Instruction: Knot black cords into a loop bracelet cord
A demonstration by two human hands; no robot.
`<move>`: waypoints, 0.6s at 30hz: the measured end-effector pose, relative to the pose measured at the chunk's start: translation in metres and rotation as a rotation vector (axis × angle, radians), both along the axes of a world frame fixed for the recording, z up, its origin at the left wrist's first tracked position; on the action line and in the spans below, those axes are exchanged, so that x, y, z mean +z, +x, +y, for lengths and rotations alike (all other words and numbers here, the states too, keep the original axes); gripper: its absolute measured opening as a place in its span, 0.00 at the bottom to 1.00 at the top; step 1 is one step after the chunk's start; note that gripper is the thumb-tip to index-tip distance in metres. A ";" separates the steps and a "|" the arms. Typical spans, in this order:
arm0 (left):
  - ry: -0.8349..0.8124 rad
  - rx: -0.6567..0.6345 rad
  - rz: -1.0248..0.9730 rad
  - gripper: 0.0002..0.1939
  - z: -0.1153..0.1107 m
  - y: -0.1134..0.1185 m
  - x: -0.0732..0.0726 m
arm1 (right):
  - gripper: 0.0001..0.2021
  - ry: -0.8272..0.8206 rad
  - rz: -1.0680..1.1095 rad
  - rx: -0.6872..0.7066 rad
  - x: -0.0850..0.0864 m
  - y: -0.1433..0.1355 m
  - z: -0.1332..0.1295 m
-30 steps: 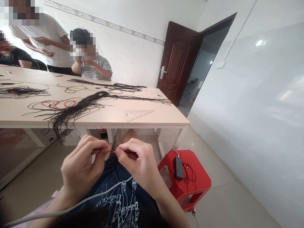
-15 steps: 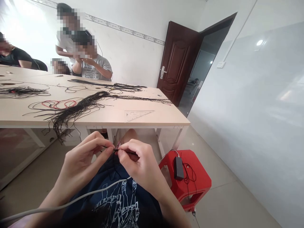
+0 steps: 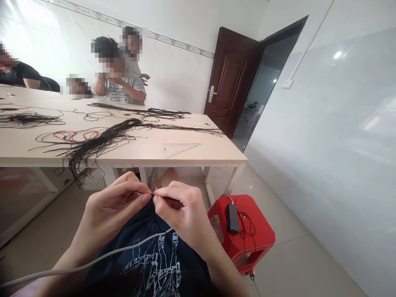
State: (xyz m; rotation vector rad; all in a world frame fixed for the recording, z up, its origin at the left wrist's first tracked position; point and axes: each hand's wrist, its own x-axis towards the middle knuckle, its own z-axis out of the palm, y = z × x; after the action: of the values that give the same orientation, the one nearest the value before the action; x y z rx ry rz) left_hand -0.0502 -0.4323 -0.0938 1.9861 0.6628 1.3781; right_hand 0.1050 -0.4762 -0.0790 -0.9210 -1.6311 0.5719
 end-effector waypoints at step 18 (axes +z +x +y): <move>-0.114 0.143 0.284 0.07 0.061 -0.053 -0.007 | 0.10 -0.163 -0.379 -0.070 0.027 0.040 0.042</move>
State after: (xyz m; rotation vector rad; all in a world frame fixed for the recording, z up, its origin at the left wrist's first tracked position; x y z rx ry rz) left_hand -0.1027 -0.3712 -0.1004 2.0944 1.0067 1.1180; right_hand 0.1451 -0.4339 -0.0522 -1.2604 -1.8996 0.5081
